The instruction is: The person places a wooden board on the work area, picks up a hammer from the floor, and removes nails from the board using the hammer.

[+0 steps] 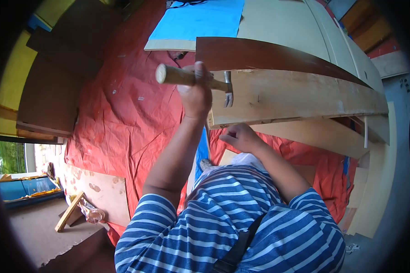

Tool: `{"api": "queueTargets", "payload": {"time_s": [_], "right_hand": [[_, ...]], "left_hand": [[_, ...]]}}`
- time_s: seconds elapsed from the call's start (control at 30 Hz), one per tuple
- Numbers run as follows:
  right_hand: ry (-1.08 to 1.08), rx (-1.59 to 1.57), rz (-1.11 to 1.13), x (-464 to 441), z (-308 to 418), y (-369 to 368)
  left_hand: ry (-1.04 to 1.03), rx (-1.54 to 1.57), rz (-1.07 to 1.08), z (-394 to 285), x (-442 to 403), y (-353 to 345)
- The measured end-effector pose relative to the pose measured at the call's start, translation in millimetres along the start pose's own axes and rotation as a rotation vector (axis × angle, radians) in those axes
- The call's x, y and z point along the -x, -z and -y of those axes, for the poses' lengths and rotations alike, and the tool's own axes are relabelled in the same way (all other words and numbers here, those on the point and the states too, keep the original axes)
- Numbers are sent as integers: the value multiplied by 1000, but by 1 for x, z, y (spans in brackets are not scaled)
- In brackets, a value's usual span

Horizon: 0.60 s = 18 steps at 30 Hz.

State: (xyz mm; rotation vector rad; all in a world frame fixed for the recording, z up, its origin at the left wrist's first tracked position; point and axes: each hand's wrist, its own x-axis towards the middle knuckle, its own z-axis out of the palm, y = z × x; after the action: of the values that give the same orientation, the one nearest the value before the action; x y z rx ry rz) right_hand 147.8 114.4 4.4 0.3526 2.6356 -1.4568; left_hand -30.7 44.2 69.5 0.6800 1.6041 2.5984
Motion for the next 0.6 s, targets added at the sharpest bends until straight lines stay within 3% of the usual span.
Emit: {"api": "queueTargets", "payload": {"time_s": [0.2, 0.3, 0.33, 0.47, 0.57, 0.6], "right_hand": [[-219, 114, -498, 18, -93, 55], [-201, 122, -512, 10, -128, 80], [-190, 102, -474, 5, -136, 87], [-107, 96, -284, -9, -146, 108], [81, 199, -224, -9, -150, 112], [157, 238, -225, -8, -153, 113]], "left_hand": [[-130, -202, 222, 46, 27, -44], [-84, -427, 212, 56, 34, -52], [-29, -265, 133, 54, 36, -63], [-4, -658, 421, 48, 8, -81], [131, -826, 383, 24, 8, -93], [-79, -820, 201, 26, 15, -94]]}}
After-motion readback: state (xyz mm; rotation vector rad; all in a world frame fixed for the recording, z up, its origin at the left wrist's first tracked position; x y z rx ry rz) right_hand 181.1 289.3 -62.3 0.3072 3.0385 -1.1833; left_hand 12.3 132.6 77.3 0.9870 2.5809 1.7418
